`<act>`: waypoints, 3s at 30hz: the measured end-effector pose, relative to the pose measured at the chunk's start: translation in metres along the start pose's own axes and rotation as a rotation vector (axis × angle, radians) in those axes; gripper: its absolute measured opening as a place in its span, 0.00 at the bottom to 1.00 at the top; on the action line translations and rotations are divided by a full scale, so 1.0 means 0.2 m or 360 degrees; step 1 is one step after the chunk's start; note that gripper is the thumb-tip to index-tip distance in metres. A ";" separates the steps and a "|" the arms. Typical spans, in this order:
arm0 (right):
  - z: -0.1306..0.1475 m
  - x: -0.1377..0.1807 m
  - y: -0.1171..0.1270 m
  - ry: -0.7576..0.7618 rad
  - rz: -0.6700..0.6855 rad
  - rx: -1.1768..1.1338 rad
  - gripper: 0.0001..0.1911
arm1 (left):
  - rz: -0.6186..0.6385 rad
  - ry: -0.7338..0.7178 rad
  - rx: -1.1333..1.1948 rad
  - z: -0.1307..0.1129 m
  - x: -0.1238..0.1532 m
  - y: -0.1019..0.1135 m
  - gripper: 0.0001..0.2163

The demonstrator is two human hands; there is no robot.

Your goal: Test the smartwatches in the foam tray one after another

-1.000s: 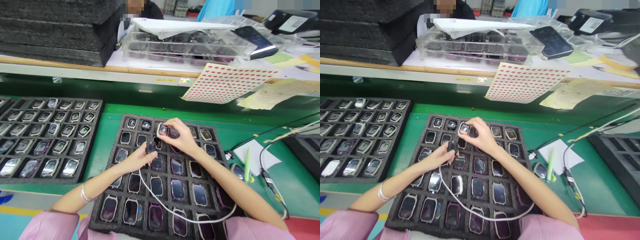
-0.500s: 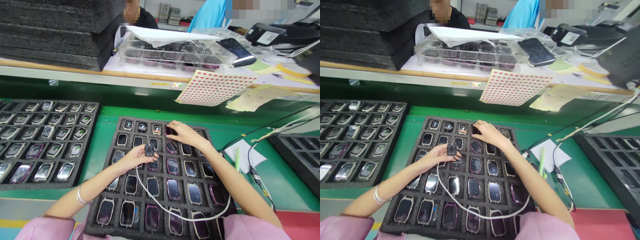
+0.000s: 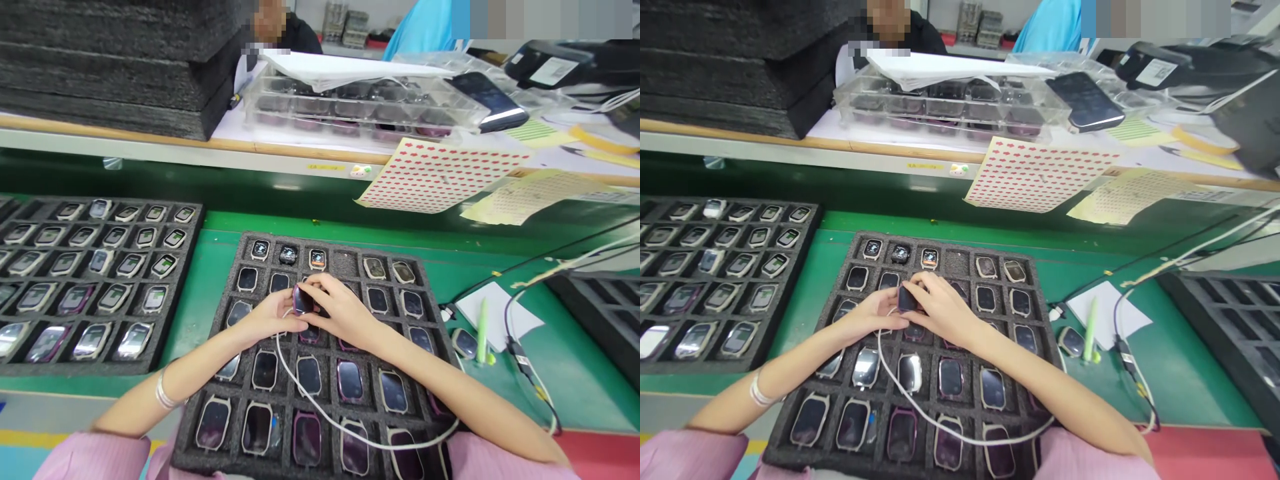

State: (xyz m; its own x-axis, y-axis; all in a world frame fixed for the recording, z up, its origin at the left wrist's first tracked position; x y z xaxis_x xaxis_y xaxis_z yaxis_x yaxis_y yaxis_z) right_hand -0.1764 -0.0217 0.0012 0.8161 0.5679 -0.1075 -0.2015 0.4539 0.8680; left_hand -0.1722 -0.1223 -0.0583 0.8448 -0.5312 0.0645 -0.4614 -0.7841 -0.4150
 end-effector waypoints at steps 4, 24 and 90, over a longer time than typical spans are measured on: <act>-0.01 0.01 -0.04 -0.0026 -0.0058 0.0054 0.20 | -0.0117 0.0030 -0.0133 0.00 0.02 -0.02 0.21; -0.01 0.05 -0.04 0.0101 -0.0206 -0.0169 0.21 | -0.0225 0.0035 -0.0266 0.00 0.04 0.02 0.19; -0.05 0.03 0.04 0.0156 -0.0109 -0.0977 0.22 | 0.0137 0.0006 0.0253 -0.03 0.05 -0.06 0.17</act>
State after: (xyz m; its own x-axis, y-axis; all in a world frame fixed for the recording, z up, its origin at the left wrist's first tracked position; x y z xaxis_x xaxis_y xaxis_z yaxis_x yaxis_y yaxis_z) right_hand -0.1783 -0.0086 0.0028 0.7907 0.5705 -0.2222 -0.4485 0.7868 0.4239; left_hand -0.1585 -0.1198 -0.0471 0.8030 -0.5954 0.0261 -0.4828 -0.6755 -0.5573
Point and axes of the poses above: each hand's wrist, its own x-axis away from the middle knuckle, its own y-axis out of the back of the hand, z = x × y, the point moved 7 cm from there along -x, towards the middle knuckle, and after that the axes turned 12 degrees about -y, right-handed, at the moved point
